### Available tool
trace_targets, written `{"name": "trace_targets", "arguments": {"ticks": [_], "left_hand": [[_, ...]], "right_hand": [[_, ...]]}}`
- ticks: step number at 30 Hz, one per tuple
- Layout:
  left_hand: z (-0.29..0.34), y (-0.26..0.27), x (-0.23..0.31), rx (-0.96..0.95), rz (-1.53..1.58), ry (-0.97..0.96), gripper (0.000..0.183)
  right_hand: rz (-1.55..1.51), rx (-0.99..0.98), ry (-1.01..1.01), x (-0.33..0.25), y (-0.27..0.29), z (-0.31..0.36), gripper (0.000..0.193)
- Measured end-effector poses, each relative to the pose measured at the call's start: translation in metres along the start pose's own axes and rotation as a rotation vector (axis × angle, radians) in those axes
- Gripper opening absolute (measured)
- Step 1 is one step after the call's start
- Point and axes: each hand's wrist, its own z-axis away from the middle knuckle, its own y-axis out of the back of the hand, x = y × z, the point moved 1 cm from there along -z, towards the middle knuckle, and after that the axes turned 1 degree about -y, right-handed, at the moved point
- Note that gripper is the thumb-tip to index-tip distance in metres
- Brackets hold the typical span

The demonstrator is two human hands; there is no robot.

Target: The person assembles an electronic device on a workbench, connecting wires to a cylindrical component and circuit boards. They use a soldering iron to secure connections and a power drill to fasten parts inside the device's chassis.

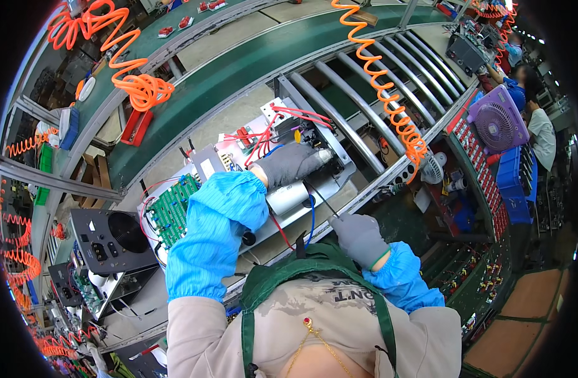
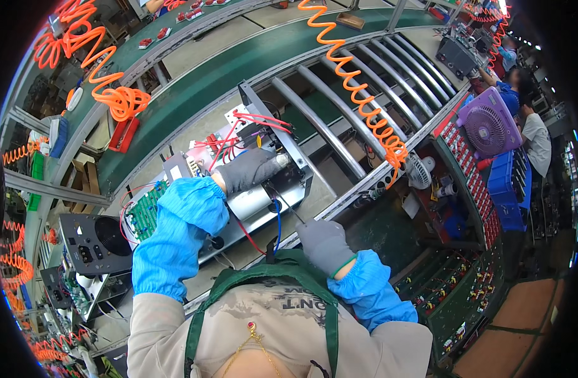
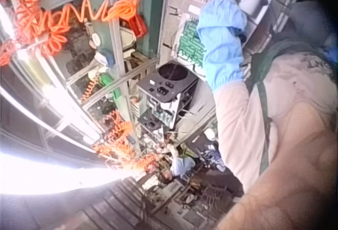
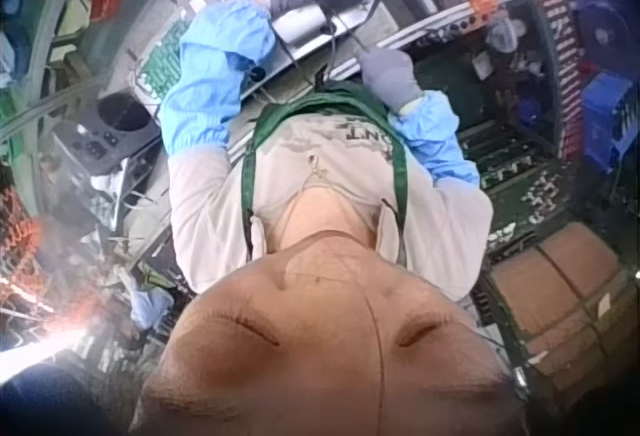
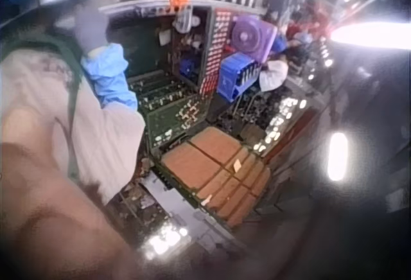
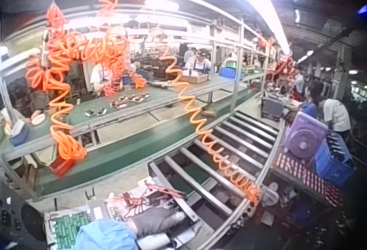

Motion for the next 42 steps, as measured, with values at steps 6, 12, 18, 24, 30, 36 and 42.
{"name": "trace_targets", "arguments": {"ticks": [6,12,18,24,30,36,42], "left_hand": [[-0.001,0.001,-0.003,0.004,0.023,-0.032,0.067],[-0.001,0.005,-0.001,-0.017,-0.017,0.014,0.068],[-0.001,0.001,-0.007,-0.042,0.007,-0.015,0.065],[0.000,0.002,-0.001,-0.017,-0.033,-0.015,0.069],[-0.001,0.003,0.003,0.002,-0.032,-0.014,0.069],[-0.004,0.000,-0.010,-0.034,-0.024,-0.031,0.064],[0.000,0.003,-0.008,-0.047,0.046,0.009,0.063]], "right_hand": [[-0.032,0.023,-0.105,-0.013,0.012,-0.007,0.043],[-0.243,0.291,0.063,-0.011,0.016,-0.002,0.035],[-0.472,0.063,0.060,-0.002,0.022,-0.007,0.022],[-0.488,0.160,-0.007,0.001,0.014,-0.033,0.030],[-0.138,0.362,-0.115,-0.016,-0.009,-0.062,0.028],[-0.215,0.237,-0.060,-0.018,0.000,-0.056,0.030],[-0.624,0.071,0.104,-0.004,0.057,-0.020,0.030]]}}
